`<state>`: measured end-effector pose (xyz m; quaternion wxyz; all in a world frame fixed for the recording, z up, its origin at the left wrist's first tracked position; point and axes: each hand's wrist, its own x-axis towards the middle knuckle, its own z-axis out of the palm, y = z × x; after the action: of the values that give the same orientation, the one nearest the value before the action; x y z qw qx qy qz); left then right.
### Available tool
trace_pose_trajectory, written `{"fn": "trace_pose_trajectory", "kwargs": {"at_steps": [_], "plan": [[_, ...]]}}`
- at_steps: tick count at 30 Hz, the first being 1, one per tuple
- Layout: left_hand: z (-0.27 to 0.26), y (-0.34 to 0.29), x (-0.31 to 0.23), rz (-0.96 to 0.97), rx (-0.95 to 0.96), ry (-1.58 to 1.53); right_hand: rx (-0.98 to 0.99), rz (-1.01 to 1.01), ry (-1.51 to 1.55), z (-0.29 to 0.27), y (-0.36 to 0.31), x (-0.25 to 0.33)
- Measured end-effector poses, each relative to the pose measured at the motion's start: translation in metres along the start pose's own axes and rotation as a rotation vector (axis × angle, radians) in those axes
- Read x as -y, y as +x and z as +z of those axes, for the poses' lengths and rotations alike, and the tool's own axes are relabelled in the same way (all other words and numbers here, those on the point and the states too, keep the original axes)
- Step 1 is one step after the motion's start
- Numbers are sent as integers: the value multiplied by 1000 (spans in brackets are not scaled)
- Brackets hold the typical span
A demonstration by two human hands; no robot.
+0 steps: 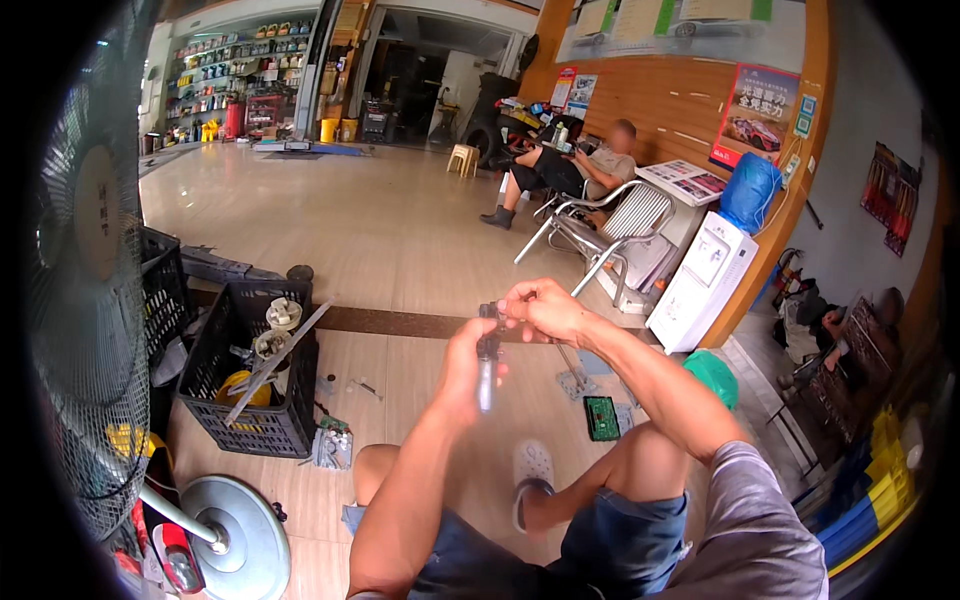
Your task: The person assembles a small motorized component by placing and securing screws into its casing by hand and with a screwdriver.
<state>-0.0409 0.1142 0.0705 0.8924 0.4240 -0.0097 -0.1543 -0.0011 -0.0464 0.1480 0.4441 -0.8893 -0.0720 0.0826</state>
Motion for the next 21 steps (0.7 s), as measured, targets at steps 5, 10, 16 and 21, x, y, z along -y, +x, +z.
{"fn": "trace_pose_trajectory", "kwargs": {"at_steps": [5,10,16,21], "plan": [[-8,-1,1,-17,-13,49,59,-16,-52,3,5,-2],[2,0,10,0,12,37,32,-11,7,-9,2,-11],[-5,-5,5,-51,13,36,54,12,7,-4,4,-13],[-5,-5,15,-83,5,122,80,24,48,-7,-1,-28]]}}
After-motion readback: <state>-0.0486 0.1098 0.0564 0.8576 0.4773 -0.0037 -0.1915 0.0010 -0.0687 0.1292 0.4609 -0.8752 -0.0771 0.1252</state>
